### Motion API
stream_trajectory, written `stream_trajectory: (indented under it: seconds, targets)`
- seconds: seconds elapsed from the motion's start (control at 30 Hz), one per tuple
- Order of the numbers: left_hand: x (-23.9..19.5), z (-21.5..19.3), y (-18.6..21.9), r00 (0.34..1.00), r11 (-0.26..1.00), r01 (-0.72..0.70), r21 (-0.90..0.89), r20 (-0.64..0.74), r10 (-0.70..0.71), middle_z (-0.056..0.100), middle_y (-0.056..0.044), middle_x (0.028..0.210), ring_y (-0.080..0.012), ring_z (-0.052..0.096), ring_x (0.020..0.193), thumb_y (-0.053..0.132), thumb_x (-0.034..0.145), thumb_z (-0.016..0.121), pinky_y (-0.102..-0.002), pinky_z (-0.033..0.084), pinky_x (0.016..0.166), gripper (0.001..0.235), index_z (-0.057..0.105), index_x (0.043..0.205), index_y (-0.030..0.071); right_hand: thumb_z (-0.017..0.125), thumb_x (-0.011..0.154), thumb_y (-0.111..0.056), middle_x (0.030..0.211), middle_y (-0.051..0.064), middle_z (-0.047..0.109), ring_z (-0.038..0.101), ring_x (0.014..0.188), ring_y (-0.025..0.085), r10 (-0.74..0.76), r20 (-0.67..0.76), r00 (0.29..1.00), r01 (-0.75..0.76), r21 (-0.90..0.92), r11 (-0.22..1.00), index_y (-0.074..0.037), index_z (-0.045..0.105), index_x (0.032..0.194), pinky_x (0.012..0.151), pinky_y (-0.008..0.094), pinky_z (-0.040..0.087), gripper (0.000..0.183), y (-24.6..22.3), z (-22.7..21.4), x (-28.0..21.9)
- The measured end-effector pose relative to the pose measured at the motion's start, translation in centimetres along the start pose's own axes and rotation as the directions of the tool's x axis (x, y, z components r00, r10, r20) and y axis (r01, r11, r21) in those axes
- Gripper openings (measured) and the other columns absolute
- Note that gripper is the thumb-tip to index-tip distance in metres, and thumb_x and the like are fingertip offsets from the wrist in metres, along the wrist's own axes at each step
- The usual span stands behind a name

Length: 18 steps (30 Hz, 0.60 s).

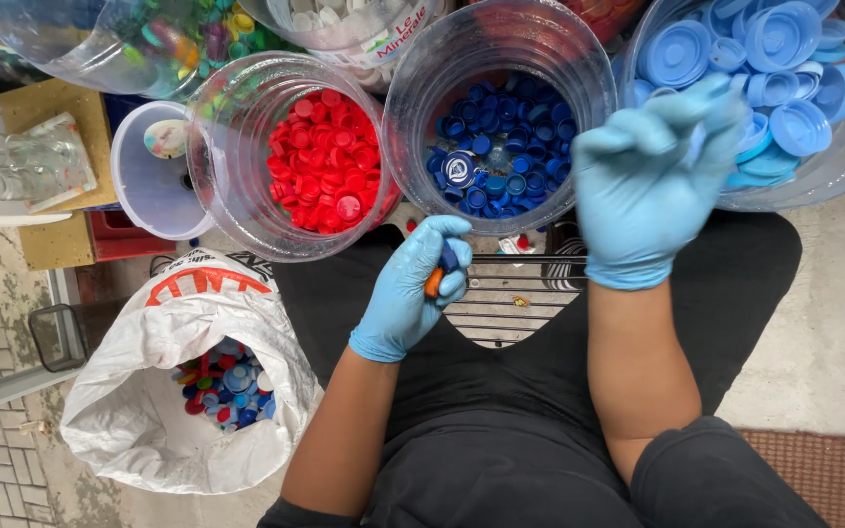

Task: The person sits on the floor and sorts plastic bottle caps from a white sack into several large clear containers by color. They pick up caps, separate them, and place them into containers holding red, blue, and light blue caps.

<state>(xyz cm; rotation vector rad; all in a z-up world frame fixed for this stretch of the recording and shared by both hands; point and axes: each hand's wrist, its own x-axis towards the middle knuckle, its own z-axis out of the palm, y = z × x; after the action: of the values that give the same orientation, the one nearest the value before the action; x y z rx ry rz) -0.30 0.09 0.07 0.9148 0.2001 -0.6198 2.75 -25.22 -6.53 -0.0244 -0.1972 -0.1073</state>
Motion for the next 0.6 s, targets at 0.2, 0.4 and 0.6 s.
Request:
stream_trajectory:
  seconds: [0.2,0.4,0.6]
  targets:
    - [0.4,0.0,0.3,0.999,0.999,-0.025,-0.024,-0.025,0.024,0.063,-0.009,0.1,-0.0105,0.047,0.062,0.032,0.111,0.049,-0.021,0.038,0.052,0.033,0.061,0.122,0.003,0.061,0.118,-0.05,0.138,-0.023,0.077,0.07,0.111,0.002,-0.09,-0.172,0.981,0.084,-0.044,0.996,-0.034,0.079,0.135,0.11,0.023,0.051,0.03,-4.6,-2.5,-0.1]
    - [0.5,-0.1,0.7,0.998,0.981,0.031,-0.19,-0.05,-0.041,0.059,-0.015,0.107,-0.0149,0.046,0.066,0.006,0.094,0.051,-0.025,0.039,0.054,0.043,0.051,0.137,0.001,0.055,0.115,-0.05,0.163,-0.021,0.057,0.07,0.117,0.007,-0.184,-0.185,0.965,0.173,-0.07,0.982,-0.031,0.056,0.157,0.106,0.029,0.054,0.046,-4.1,-0.4,0.5]
    - [0.5,-0.2,0.3,0.993,0.998,0.021,-0.057,-0.116,-0.028,0.063,-0.018,0.109,-0.0106,0.047,0.064,0.011,0.099,0.059,-0.022,0.038,0.055,0.044,0.051,0.142,0.004,0.05,0.095,-0.057,0.179,-0.001,0.032,0.068,0.122,0.019,-0.103,-0.142,0.984,0.098,-0.044,0.994,-0.022,0.017,0.181,0.101,0.04,0.054,0.098,-0.8,5.4,1.2]
